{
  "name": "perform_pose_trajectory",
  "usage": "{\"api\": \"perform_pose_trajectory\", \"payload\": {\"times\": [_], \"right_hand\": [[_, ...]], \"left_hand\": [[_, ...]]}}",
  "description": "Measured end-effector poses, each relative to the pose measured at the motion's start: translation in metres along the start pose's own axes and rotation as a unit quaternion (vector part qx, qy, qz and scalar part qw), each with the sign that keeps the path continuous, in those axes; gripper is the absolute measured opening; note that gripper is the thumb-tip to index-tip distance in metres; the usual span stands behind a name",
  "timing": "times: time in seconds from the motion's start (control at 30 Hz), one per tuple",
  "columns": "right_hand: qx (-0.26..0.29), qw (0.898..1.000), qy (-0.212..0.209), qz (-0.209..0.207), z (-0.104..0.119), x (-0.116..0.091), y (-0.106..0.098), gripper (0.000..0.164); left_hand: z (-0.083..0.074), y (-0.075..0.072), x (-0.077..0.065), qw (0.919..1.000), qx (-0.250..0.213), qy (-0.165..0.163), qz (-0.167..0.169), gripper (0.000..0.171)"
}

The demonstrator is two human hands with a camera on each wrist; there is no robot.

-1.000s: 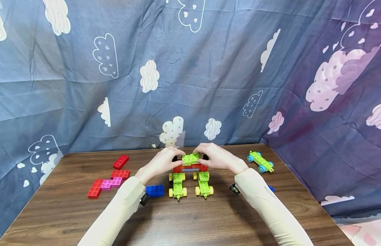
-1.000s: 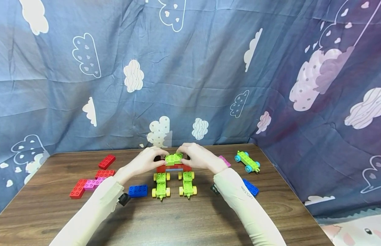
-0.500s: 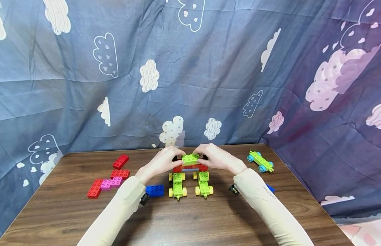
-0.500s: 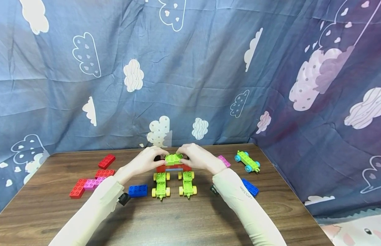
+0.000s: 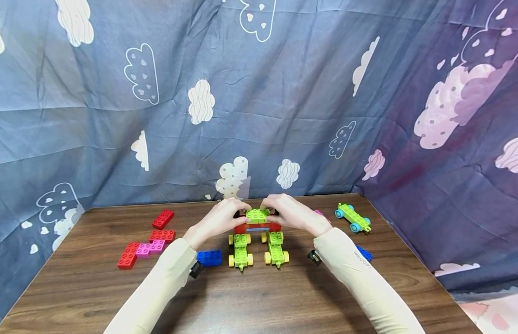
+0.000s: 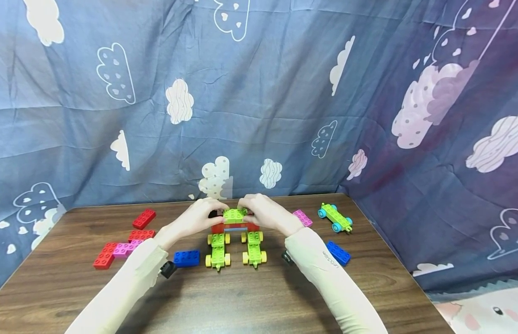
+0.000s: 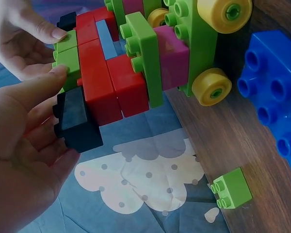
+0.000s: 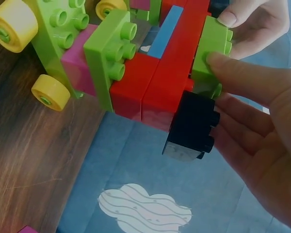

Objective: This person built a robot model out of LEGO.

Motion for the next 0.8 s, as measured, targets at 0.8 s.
{"api": "perform_pose_trajectory", "payload": {"times": [0.8], "right_hand": [[-0.008,1.0,0.02,0.0,0.0044,0.0029,0.0008,0.013]], "left_hand": [[-0.0013,0.0023,0.0016,0.9998,0.003,-0.012,-0.013,0.028]]}}
Point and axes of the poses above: each hand's wrist, its own x-axis towards the middle knuckle, its own y-axis out of the palm, z = x × y, the point moved 3 cm from there along x, towards the middle knuckle, and after that the axes turned 14 degrees about z, right-handed, at the moved point
